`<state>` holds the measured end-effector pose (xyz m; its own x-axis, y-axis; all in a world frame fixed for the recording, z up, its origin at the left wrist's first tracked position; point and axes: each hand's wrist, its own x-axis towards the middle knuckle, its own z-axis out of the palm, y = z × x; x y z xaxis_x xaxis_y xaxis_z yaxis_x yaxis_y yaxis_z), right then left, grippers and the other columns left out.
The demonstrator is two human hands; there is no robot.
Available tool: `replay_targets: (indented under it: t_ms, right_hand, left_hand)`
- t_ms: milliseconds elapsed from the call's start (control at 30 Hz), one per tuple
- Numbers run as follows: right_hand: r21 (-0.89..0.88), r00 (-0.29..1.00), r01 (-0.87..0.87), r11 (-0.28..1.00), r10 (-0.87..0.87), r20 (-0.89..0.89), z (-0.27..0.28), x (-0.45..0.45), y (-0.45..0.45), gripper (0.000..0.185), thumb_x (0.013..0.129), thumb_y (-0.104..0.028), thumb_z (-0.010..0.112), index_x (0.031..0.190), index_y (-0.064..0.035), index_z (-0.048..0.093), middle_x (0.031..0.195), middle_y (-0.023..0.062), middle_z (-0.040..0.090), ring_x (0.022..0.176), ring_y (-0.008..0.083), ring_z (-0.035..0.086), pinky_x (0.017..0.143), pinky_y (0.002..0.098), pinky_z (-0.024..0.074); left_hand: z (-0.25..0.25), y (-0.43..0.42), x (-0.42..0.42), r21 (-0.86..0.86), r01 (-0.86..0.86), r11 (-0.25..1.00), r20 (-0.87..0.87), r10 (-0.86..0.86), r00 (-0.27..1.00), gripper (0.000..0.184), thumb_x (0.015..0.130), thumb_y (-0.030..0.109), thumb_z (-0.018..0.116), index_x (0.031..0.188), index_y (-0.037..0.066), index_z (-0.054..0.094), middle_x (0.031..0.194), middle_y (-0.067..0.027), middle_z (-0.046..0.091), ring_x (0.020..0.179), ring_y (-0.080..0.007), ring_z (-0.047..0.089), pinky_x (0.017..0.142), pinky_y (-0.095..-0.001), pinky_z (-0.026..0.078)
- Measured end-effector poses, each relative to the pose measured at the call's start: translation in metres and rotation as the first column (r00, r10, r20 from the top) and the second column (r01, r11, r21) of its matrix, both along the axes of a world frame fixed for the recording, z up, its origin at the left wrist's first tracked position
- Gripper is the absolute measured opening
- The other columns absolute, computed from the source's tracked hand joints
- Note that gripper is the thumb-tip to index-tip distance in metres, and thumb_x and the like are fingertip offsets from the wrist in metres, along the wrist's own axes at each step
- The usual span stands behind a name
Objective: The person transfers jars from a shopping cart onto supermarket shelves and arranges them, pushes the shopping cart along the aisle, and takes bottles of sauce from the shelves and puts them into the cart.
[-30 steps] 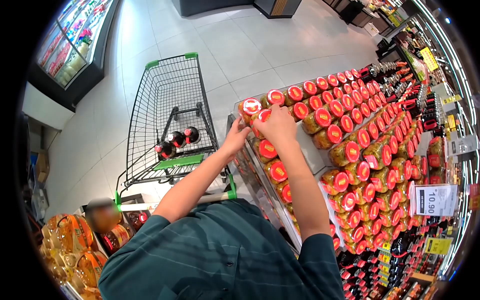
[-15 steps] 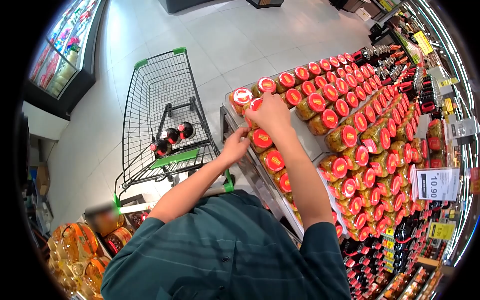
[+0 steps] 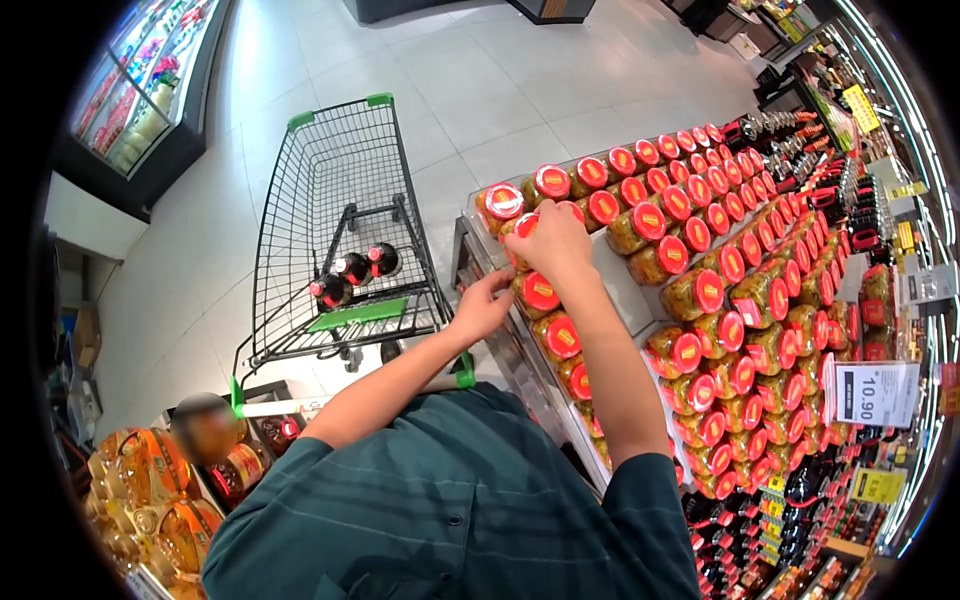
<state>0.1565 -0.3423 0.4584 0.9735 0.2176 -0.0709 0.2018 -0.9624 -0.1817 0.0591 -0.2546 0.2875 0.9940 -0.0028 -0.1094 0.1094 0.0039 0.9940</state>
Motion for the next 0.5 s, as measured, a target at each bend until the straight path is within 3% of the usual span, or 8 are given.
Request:
replay_targets:
  t_ms: [33,133,267,367,400,500]
  right_hand:
    - [-0.002,1.0,-0.004,1.0,0.004,-0.004,0.0,0.0,0.0,0.065,0.071,-0.043,0.081,0.114,0.002,0.061,0.118,0.0263,0.064,0.109,0.0417,0.065,0.09,0.0496,0.0551]
    - [0.024,0.999,-0.023,0.999,0.022,0.047,-0.003,-0.003,-0.002,0.06,0.072,-0.041,0.079,0.11,0.0023,0.06,0.114,0.0271,0.064,0.106,0.0429,0.066,0.087,0.0503,0.056]
    - [0.007,0.996,-0.046,0.999,0.046,0.071,-0.007,-0.003,-0.002,0.053,0.074,-0.036,0.075,0.106,0.0026,0.06,0.107,0.0267,0.065,0.097,0.0441,0.068,0.081,0.0509,0.0577]
    - [-0.01,1.0,-0.017,1.0,0.018,0.022,-0.013,-0.001,-0.004,0.062,0.073,-0.043,0.076,0.112,0.0018,0.062,0.109,0.0261,0.066,0.099,0.0433,0.068,0.085,0.049,0.0566]
    - [-0.001,0.999,-0.029,1.0,0.029,0.033,-0.016,-0.001,-0.004,0.062,0.073,-0.042,0.077,0.113,0.0022,0.062,0.108,0.0263,0.067,0.098,0.0427,0.068,0.084,0.049,0.0571]
    - [-0.012,0.999,-0.04,0.999,0.04,0.026,-0.019,-0.003,-0.003,0.062,0.072,-0.042,0.078,0.113,0.0023,0.062,0.108,0.0266,0.067,0.097,0.0427,0.069,0.084,0.049,0.0571]
  left_hand:
    - [-0.005,-0.002,0.0,-0.048,-0.043,0.998,0.056,0.045,0.997,0.046,0.094,0.015,0.064,0.137,0.0,0.059,0.126,-0.0193,0.069,0.098,-0.0248,0.072,0.086,-0.0356,0.055]
    - [-0.002,-0.004,-0.004,0.051,-0.105,0.993,0.093,0.1,0.991,0.043,0.094,0.013,0.064,0.134,-0.001,0.061,0.123,-0.0189,0.07,0.093,-0.024,0.072,0.083,-0.0349,0.056]
    - [0.012,-0.002,-0.01,0.064,-0.091,0.994,0.081,0.086,0.993,0.04,0.094,0.013,0.066,0.131,-0.002,0.063,0.121,-0.0179,0.069,0.086,-0.02,0.07,0.077,-0.0325,0.056]
    - [0.015,-0.001,-0.011,0.068,-0.069,0.995,0.056,0.065,0.996,0.04,0.094,0.013,0.066,0.131,-0.002,0.063,0.121,-0.0179,0.069,0.085,-0.0204,0.07,0.077,-0.0326,0.056]
    - [0.014,-0.001,-0.012,0.077,-0.056,0.995,0.049,0.053,0.997,0.04,0.094,0.012,0.065,0.131,-0.004,0.062,0.123,-0.0188,0.069,0.091,-0.0215,0.071,0.077,-0.0325,0.057]
    - [0.008,-0.005,-0.014,0.004,-0.108,0.994,0.149,0.107,0.983,0.038,0.095,0.013,0.063,0.129,-0.004,0.064,0.121,-0.0215,0.069,0.082,-0.0266,0.072,0.077,-0.0361,0.056]
